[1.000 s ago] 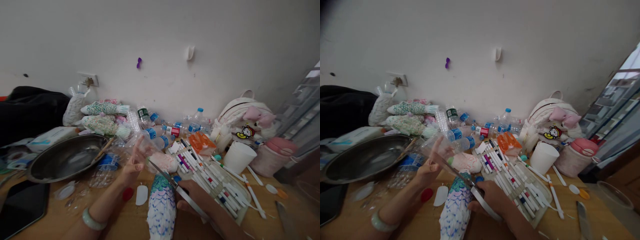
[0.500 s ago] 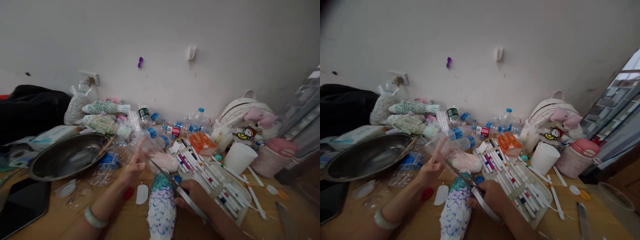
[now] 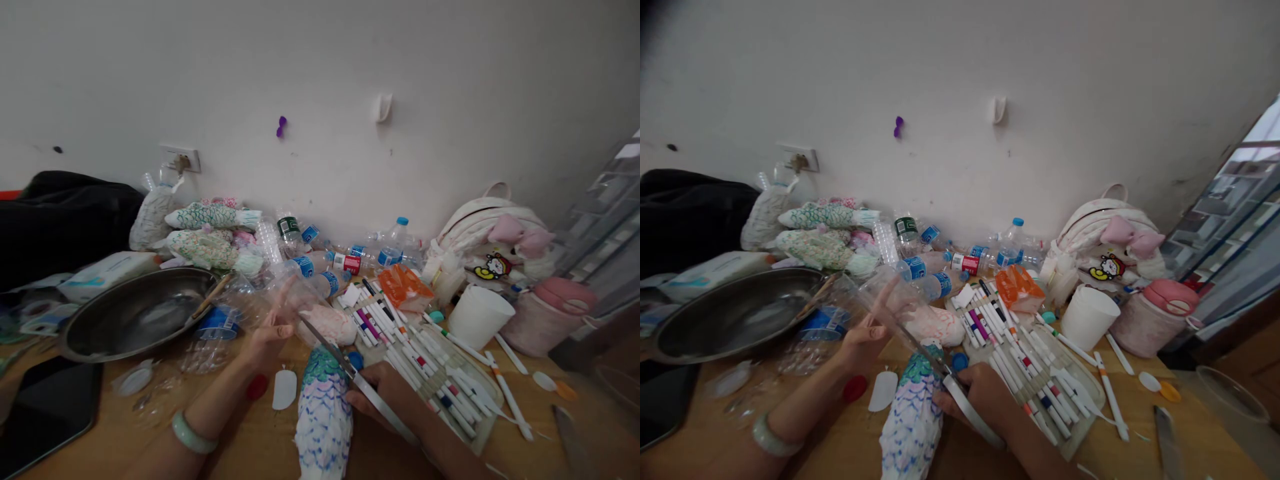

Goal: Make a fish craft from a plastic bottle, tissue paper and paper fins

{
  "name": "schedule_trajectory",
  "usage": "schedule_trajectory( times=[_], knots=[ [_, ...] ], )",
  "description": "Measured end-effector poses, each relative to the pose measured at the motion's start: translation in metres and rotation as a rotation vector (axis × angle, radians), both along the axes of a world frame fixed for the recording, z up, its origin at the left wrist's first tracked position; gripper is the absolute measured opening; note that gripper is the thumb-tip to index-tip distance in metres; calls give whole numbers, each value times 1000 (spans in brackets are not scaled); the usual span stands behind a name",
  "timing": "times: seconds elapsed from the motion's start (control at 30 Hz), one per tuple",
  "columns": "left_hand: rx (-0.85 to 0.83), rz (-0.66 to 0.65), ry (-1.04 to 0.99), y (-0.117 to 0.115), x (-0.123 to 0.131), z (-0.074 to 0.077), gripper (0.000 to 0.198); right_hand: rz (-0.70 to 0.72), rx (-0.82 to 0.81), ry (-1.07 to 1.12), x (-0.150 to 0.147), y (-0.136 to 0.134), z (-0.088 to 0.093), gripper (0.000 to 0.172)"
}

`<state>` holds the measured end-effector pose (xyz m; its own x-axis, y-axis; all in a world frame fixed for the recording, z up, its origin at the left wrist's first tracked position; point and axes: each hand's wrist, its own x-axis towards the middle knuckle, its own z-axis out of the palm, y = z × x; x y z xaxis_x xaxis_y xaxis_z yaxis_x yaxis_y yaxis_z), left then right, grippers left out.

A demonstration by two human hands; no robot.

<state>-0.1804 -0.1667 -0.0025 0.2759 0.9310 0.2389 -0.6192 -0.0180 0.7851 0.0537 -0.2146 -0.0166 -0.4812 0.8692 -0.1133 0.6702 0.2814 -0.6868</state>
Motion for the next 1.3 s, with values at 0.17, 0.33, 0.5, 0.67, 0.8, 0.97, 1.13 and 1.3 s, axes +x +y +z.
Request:
schedule_trajectory(
  times=[0.17, 0.33, 0.5, 0.67, 0.8, 0.97, 1.13, 1.3],
  knots=[
    [-16, 4, 29, -2, 0, 5, 97, -1, -15, 34, -1, -1, 0, 44],
    [4, -13, 47, -3, -1, 6, 91, 0, -9, 48, -3, -1, 3, 44],
    [31, -6, 48, 0, 2, 3, 97, -1, -12, 22, -3, 0, 0, 46],
    [28, 44, 72, 2, 4, 0, 103, -1, 3, 0, -1, 2, -4, 45],
    [20, 51, 66, 1, 5, 0, 99, 34, 30, 94, -2, 4, -6, 54],
    [-2, 103, 88, -4, 9, 4, 93, 38, 78, 190, -2, 4, -4, 63],
    [28, 140, 117, -8, 12, 10, 92, 65, 43, 219, 0, 2, -1, 72],
    [65, 94, 201, -12, 19, 13, 96, 114, 25, 276, -1, 0, 5, 81]
  ],
)
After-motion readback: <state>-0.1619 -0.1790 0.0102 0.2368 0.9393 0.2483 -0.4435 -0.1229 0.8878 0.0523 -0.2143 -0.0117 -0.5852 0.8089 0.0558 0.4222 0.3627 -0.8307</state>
